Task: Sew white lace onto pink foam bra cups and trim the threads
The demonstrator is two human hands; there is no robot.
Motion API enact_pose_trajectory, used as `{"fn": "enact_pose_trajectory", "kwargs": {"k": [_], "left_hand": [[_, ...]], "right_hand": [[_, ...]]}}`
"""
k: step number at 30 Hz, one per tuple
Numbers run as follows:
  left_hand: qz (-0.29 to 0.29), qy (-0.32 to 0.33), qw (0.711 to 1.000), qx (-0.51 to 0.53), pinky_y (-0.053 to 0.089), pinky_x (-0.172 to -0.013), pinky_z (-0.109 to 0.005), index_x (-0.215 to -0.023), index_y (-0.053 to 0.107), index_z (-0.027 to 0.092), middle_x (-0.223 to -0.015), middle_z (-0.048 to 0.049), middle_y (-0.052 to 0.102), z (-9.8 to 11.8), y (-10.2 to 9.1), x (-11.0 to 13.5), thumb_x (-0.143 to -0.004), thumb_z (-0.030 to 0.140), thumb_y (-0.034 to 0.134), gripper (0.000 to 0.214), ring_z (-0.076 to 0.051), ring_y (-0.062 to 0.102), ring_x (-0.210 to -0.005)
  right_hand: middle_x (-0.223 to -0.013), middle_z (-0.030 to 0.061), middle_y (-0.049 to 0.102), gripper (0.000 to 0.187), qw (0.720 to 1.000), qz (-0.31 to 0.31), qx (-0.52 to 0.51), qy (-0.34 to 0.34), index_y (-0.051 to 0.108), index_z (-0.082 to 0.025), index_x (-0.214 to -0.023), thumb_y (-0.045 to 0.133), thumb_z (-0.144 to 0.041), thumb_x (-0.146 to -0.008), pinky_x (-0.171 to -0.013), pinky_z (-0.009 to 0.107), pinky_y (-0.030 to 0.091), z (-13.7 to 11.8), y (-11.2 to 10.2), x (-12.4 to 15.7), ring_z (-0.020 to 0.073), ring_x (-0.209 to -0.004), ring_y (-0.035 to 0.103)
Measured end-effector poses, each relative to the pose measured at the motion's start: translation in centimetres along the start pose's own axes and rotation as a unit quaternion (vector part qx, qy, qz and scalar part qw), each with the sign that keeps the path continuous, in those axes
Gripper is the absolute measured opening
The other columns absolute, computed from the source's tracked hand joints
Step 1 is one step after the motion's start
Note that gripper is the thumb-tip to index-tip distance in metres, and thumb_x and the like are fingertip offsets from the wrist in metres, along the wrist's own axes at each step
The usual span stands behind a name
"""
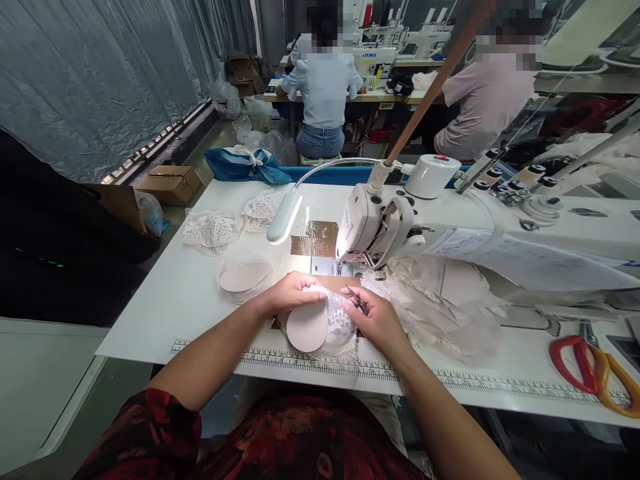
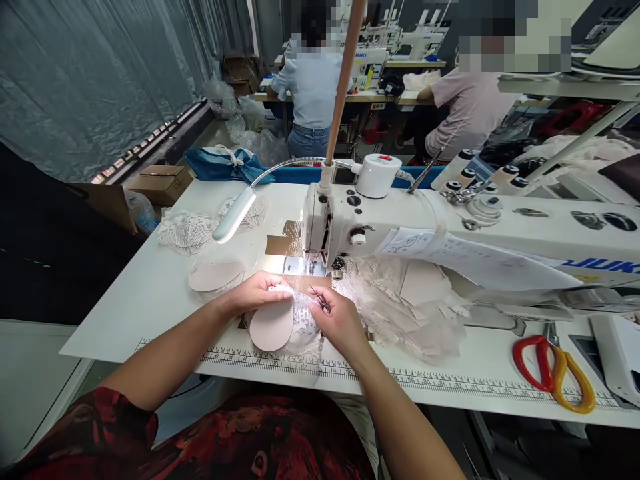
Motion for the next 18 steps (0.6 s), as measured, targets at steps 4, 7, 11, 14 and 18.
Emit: {"fn": "enact_pose_trajectory", "kwargs": {"k": [4,7,11,14,18], "left_hand": [[0.007,0.010,1.000,0.004,0.041,-0.055,-0.021,-0.081,0.066,0.010,-0.073,-0.0032,0.060,0.0,-0.1,-0.1,-0.073,0.045,0.071,0.036,-0.011,0.054,-0.063],[0.008,0.011,1.000,0.001,0.041,-0.057,-0.021,-0.078,0.064,0.010,-0.073,-0.0027,0.058,0.4,0.1,0.0,-0.075,0.044,0.070,0.034,-0.011,0.053,-0.064],[0.011,0.018,1.000,-0.019,0.040,-0.058,-0.021,-0.076,0.064,0.010,-0.073,-0.0019,0.057,0.8,0.2,0.2,-0.077,0.043,0.068,0.033,-0.011,0.051,-0.065],[0.011,0.020,1.000,-0.009,0.040,-0.059,-0.021,-0.076,0.064,0.010,-0.072,-0.0017,0.057,0.7,0.1,0.1,-0.077,0.042,0.068,0.033,-0.010,0.051,-0.065],[0.006,0.014,1.000,0.019,0.043,-0.061,-0.023,-0.081,0.066,0.009,-0.075,-0.0037,0.060,0.3,0.1,-0.1,-0.075,0.043,0.071,0.035,-0.012,0.054,-0.067]], "right_hand": [[-0.071,-0.0006,0.063,0.027,1.000,-0.019,-0.015,-0.007,0.066,-0.020,-0.088,0.050,-0.041,-0.083,-0.054,0.025,0.042,0.1,0.1,0.2,0.0142,-0.061,0.054],[-0.072,-0.0002,0.064,0.027,1.000,-0.006,-0.002,-0.007,0.065,-0.020,-0.086,0.049,-0.042,-0.084,-0.056,0.026,0.043,0.1,-0.2,0.2,0.0148,-0.061,0.055],[-0.089,0.0036,0.071,0.029,0.998,0.046,0.041,-0.016,0.066,-0.020,-0.100,0.051,-0.040,-0.085,-0.071,0.030,0.049,0.5,-0.8,0.1,0.0187,-0.076,0.063],[-0.102,0.0071,0.070,0.036,0.986,0.101,0.113,-0.071,0.063,-0.019,-0.113,0.047,-0.041,-0.089,-0.079,0.033,0.049,0.2,-1.3,0.5,0.0212,-0.090,0.064],[-0.114,0.0095,0.067,0.044,0.947,0.144,0.227,-0.178,0.052,-0.019,-0.132,0.036,-0.037,-0.096,-0.073,0.029,0.049,-1.1,-0.6,1.6,0.0197,-0.094,0.064]]}}
Point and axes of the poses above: each hand's wrist, its own x-axis away from the middle knuckle, its own y-axis out of the palm, z = x × y, the point moved 6 cm from there along -x, towards the middle knuckle
